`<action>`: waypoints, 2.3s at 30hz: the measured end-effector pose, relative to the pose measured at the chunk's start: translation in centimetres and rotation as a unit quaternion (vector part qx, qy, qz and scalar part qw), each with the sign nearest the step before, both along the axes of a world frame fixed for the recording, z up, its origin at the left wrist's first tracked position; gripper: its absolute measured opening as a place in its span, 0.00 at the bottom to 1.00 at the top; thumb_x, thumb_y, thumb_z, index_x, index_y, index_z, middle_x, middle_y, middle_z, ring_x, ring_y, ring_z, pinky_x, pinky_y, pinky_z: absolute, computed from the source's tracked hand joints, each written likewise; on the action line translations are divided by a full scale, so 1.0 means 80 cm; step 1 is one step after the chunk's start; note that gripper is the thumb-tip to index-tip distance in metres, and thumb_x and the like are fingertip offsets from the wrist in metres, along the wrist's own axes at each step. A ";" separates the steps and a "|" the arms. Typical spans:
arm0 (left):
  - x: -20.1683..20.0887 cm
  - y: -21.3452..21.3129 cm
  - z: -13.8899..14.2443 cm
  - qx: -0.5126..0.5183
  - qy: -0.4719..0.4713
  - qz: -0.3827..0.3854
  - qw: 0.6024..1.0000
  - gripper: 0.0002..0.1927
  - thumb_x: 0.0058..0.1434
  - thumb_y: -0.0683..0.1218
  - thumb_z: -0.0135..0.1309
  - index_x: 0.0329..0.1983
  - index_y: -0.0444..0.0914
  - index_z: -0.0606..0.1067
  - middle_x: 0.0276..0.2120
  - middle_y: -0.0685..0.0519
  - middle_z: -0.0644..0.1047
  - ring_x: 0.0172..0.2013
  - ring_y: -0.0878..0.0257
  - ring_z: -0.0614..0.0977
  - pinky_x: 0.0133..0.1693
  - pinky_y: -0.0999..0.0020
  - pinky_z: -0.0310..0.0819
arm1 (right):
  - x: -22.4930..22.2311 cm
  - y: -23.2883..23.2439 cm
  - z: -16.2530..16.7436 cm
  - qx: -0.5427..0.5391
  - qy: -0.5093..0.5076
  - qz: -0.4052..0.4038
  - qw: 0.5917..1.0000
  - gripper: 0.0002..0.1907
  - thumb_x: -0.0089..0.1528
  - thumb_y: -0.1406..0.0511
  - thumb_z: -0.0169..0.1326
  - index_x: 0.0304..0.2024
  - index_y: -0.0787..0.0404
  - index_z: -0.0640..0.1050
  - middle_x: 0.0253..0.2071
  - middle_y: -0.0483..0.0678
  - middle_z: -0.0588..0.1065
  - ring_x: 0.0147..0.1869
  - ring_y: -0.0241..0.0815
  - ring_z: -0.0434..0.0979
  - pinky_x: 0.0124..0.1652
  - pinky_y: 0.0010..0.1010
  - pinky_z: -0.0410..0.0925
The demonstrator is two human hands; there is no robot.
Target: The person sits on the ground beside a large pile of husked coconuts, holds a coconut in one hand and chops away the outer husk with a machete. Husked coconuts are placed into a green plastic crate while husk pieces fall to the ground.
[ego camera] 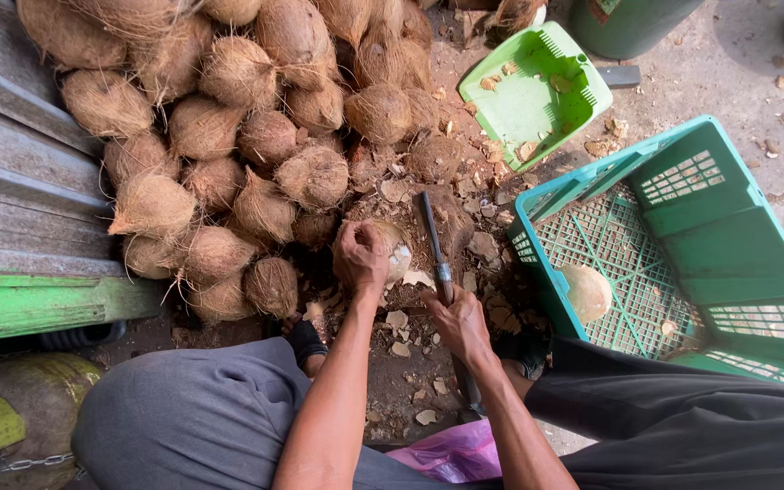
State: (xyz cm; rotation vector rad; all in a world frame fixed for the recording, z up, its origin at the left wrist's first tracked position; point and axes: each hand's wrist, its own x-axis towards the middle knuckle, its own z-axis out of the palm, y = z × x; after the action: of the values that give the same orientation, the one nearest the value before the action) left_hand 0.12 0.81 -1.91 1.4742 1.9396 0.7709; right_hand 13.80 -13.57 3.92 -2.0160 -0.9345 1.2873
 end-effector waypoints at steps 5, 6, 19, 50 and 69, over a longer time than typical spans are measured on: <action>0.000 0.000 -0.001 0.025 -0.001 0.005 1.000 0.23 0.68 0.60 0.38 0.43 0.38 0.75 0.43 0.44 0.78 0.42 0.53 0.81 0.43 0.56 0.76 | -0.027 0.004 0.020 0.123 -0.066 -0.030 0.990 0.20 0.67 0.54 0.52 0.27 0.58 0.69 0.17 0.43 0.67 0.19 0.34 0.65 0.22 0.37 0.62; 0.001 -0.001 -0.002 0.032 0.003 0.006 0.999 0.23 0.68 0.59 0.38 0.43 0.38 0.75 0.44 0.44 0.78 0.42 0.53 0.81 0.44 0.57 0.76 | -0.031 0.003 0.020 0.130 -0.084 -0.028 0.988 0.18 0.67 0.54 0.50 0.28 0.57 0.69 0.17 0.43 0.67 0.19 0.34 0.64 0.22 0.38 0.62; -0.004 -0.004 -0.037 0.050 0.000 -0.007 0.999 0.22 0.66 0.62 0.40 0.39 0.41 0.76 0.36 0.49 0.80 0.38 0.56 0.82 0.38 0.57 0.78 | -0.024 -0.003 -0.004 0.086 -0.029 -0.051 0.995 0.24 0.66 0.54 0.56 0.24 0.63 0.70 0.17 0.40 0.65 0.21 0.34 0.62 0.23 0.38 0.59; -0.025 0.027 -0.057 0.016 -0.039 -0.086 0.995 0.30 0.66 0.67 0.40 0.49 0.36 0.71 0.27 0.51 0.76 0.28 0.62 0.79 0.30 0.59 0.75 | -0.034 -0.014 0.007 0.040 0.081 -0.094 0.991 0.19 0.66 0.57 0.55 0.24 0.57 0.68 0.17 0.41 0.65 0.17 0.33 0.62 0.17 0.32 0.59; -0.018 0.008 -0.055 0.051 -0.027 -0.044 0.997 0.26 0.65 0.68 0.43 0.37 0.42 0.73 0.34 0.49 0.76 0.38 0.55 0.79 0.41 0.52 0.75 | -0.009 -0.009 -0.043 -0.110 0.066 0.039 0.991 0.19 0.67 0.58 0.56 0.23 0.59 0.71 0.17 0.42 0.69 0.15 0.35 0.63 0.16 0.34 0.61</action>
State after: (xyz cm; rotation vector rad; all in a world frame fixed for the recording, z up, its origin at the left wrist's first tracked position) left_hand -1.28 1.46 -6.32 1.5704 1.8066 0.8732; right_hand 13.08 -14.27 0.46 -2.0444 -0.8487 1.6066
